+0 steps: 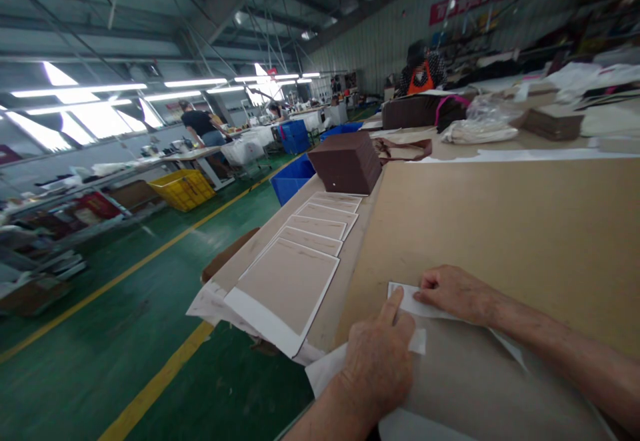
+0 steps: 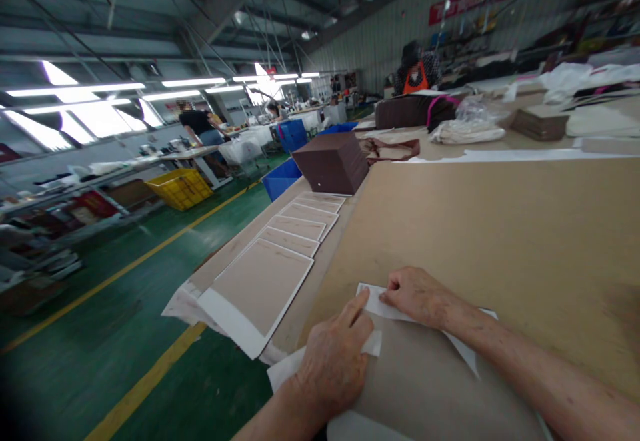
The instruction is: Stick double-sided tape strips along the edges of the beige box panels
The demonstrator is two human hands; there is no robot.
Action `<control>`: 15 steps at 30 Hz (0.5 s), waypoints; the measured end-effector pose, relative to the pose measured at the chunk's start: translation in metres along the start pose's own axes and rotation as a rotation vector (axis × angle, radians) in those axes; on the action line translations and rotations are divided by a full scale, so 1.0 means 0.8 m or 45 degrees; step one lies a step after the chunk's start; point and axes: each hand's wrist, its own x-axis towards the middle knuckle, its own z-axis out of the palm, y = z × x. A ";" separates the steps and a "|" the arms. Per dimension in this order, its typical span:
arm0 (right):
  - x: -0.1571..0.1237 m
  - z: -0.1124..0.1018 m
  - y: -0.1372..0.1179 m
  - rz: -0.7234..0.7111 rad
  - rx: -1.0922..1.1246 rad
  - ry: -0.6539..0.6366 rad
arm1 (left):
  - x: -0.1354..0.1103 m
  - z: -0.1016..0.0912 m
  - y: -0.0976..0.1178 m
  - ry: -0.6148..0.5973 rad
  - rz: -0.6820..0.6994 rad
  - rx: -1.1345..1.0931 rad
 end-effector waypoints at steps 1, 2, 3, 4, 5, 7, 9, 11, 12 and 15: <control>0.001 0.001 0.000 -0.007 0.006 -0.004 | 0.000 -0.001 0.000 -0.005 0.001 0.006; 0.001 0.001 -0.001 -0.011 0.013 -0.005 | 0.001 -0.002 0.000 -0.009 0.002 0.011; 0.002 0.002 -0.002 -0.013 0.021 -0.005 | 0.001 -0.003 0.001 -0.014 0.001 0.016; 0.002 0.003 -0.003 -0.011 0.030 -0.002 | 0.002 -0.005 0.001 -0.023 0.002 0.021; 0.002 0.003 -0.003 -0.007 0.043 0.002 | 0.002 -0.006 0.001 -0.034 0.006 0.025; 0.000 -0.002 -0.003 -0.007 0.091 0.000 | 0.004 -0.010 0.002 -0.065 0.016 0.034; -0.006 -0.015 0.003 -0.024 0.187 -0.054 | 0.005 -0.013 0.002 -0.098 0.014 0.048; -0.018 -0.036 0.018 -0.046 0.318 -0.156 | 0.007 -0.014 0.002 -0.120 -0.001 0.067; -0.026 -0.048 0.029 -0.048 0.382 -0.205 | 0.007 -0.014 0.002 -0.124 -0.008 0.078; -0.053 -0.073 0.070 0.002 0.512 -0.235 | 0.008 -0.013 0.001 -0.129 -0.017 0.105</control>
